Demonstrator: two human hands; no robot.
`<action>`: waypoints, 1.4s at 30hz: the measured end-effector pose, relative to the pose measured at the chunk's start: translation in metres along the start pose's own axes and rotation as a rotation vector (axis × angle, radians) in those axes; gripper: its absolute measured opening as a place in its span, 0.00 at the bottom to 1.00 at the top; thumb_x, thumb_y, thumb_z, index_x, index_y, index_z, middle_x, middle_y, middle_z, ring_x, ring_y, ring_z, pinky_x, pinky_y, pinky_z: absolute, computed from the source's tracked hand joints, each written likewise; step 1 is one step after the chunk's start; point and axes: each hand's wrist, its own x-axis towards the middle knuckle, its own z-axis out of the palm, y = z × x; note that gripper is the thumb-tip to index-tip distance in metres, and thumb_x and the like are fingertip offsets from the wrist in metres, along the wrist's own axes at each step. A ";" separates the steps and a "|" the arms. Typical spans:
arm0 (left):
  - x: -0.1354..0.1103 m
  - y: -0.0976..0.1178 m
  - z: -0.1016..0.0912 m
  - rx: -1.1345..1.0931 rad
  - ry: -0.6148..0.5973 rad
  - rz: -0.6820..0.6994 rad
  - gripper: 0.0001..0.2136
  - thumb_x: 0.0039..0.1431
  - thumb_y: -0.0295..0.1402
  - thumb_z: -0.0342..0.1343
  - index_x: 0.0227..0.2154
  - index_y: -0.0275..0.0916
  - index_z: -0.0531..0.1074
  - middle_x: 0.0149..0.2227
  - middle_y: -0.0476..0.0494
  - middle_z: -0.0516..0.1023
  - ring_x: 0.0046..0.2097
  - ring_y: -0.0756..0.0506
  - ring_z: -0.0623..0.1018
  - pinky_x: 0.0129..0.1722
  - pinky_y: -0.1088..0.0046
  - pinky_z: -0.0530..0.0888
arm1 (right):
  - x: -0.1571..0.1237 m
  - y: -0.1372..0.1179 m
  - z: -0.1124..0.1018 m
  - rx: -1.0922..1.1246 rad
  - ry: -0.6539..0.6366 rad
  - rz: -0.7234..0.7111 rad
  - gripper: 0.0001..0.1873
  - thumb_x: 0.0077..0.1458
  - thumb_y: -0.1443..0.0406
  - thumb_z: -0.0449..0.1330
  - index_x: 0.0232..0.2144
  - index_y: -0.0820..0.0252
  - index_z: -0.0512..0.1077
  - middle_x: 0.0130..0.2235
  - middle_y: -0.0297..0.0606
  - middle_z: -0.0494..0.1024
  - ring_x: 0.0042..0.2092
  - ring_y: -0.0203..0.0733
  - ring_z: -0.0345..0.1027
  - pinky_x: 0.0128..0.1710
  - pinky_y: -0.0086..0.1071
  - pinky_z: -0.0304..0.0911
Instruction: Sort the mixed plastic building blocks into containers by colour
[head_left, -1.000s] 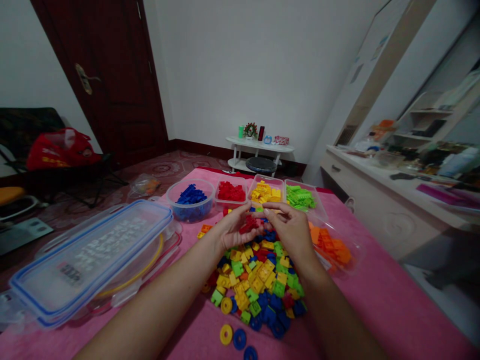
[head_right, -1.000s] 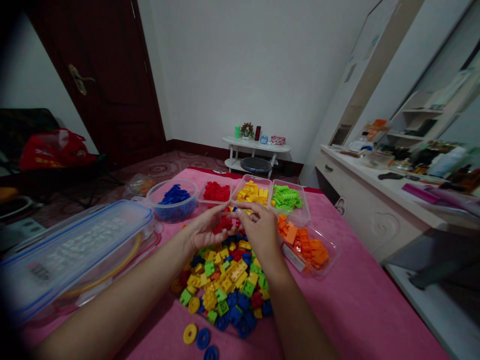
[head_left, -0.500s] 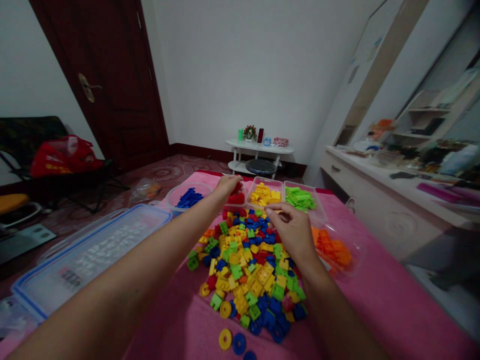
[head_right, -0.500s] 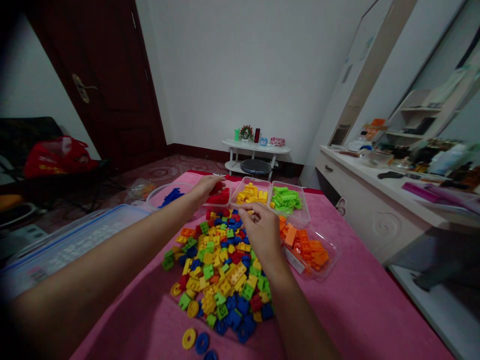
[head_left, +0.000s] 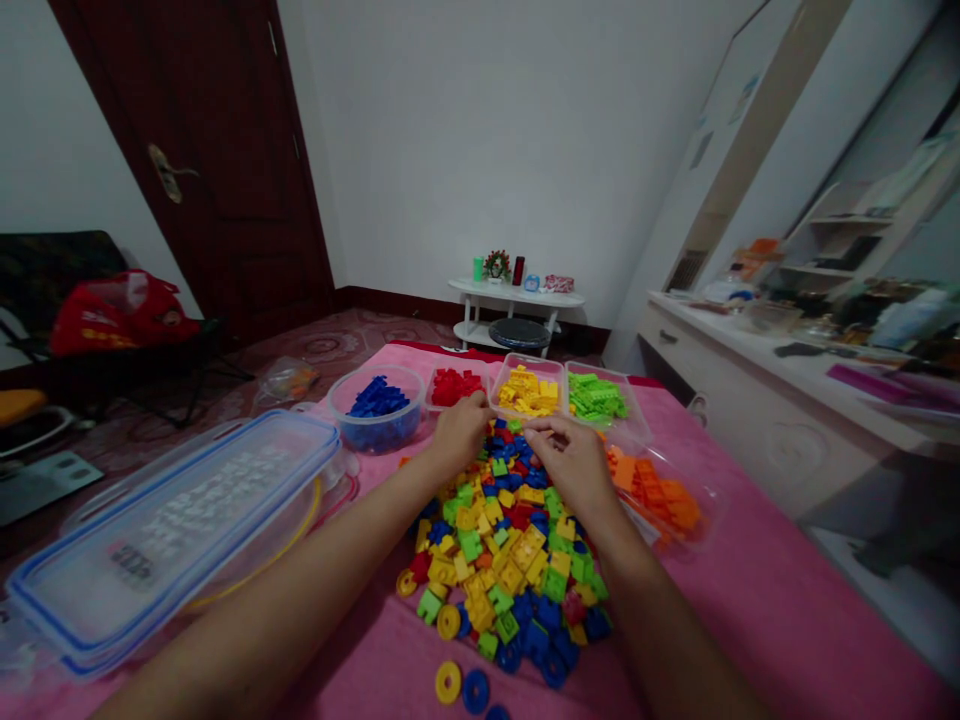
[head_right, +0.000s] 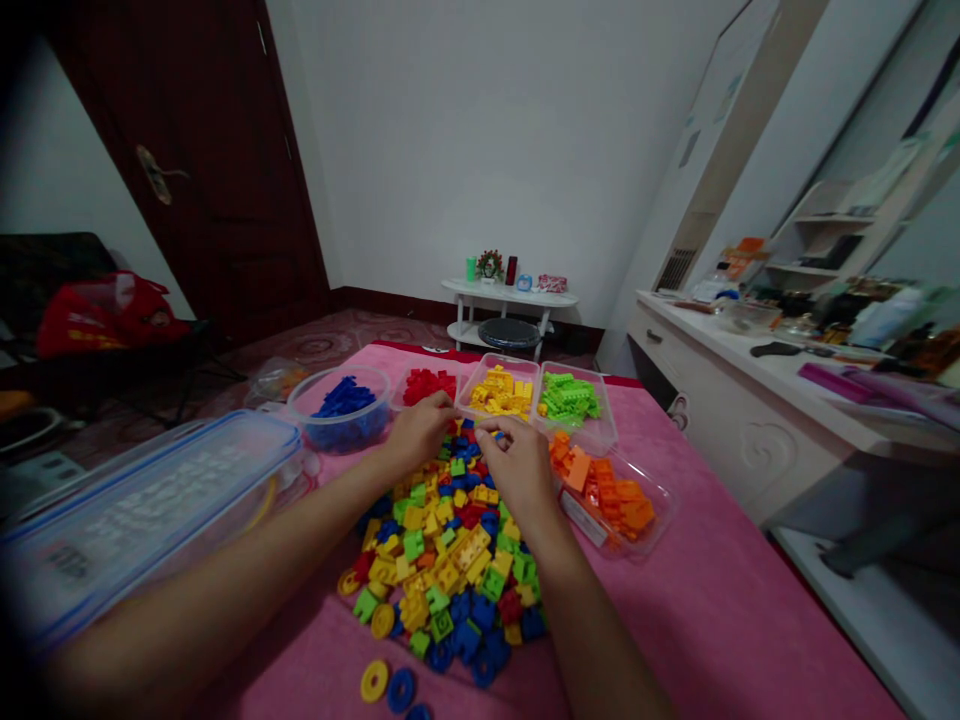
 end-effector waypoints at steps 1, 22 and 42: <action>-0.002 0.003 0.000 0.032 -0.007 -0.004 0.15 0.59 0.26 0.44 0.44 0.39 0.73 0.45 0.38 0.71 0.44 0.42 0.72 0.39 0.70 0.67 | 0.000 0.000 0.000 0.009 -0.004 -0.001 0.11 0.50 0.61 0.56 0.30 0.61 0.76 0.27 0.37 0.76 0.24 0.36 0.66 0.24 0.28 0.60; -0.017 -0.028 -0.022 -1.028 0.118 -0.656 0.06 0.50 0.34 0.54 0.25 0.37 0.65 0.23 0.47 0.71 0.26 0.50 0.74 0.22 0.79 0.66 | -0.004 -0.013 0.005 0.004 -0.016 -0.081 0.09 0.50 0.64 0.57 0.29 0.60 0.77 0.30 0.36 0.78 0.29 0.38 0.68 0.29 0.29 0.60; 0.028 -0.023 -0.050 0.047 0.144 -0.246 0.14 0.52 0.28 0.52 0.42 0.41 0.74 0.40 0.40 0.78 0.42 0.42 0.75 0.42 0.70 0.69 | -0.007 -0.012 0.011 -0.079 -0.094 -0.170 0.09 0.51 0.66 0.56 0.29 0.58 0.77 0.29 0.33 0.77 0.28 0.35 0.66 0.29 0.27 0.58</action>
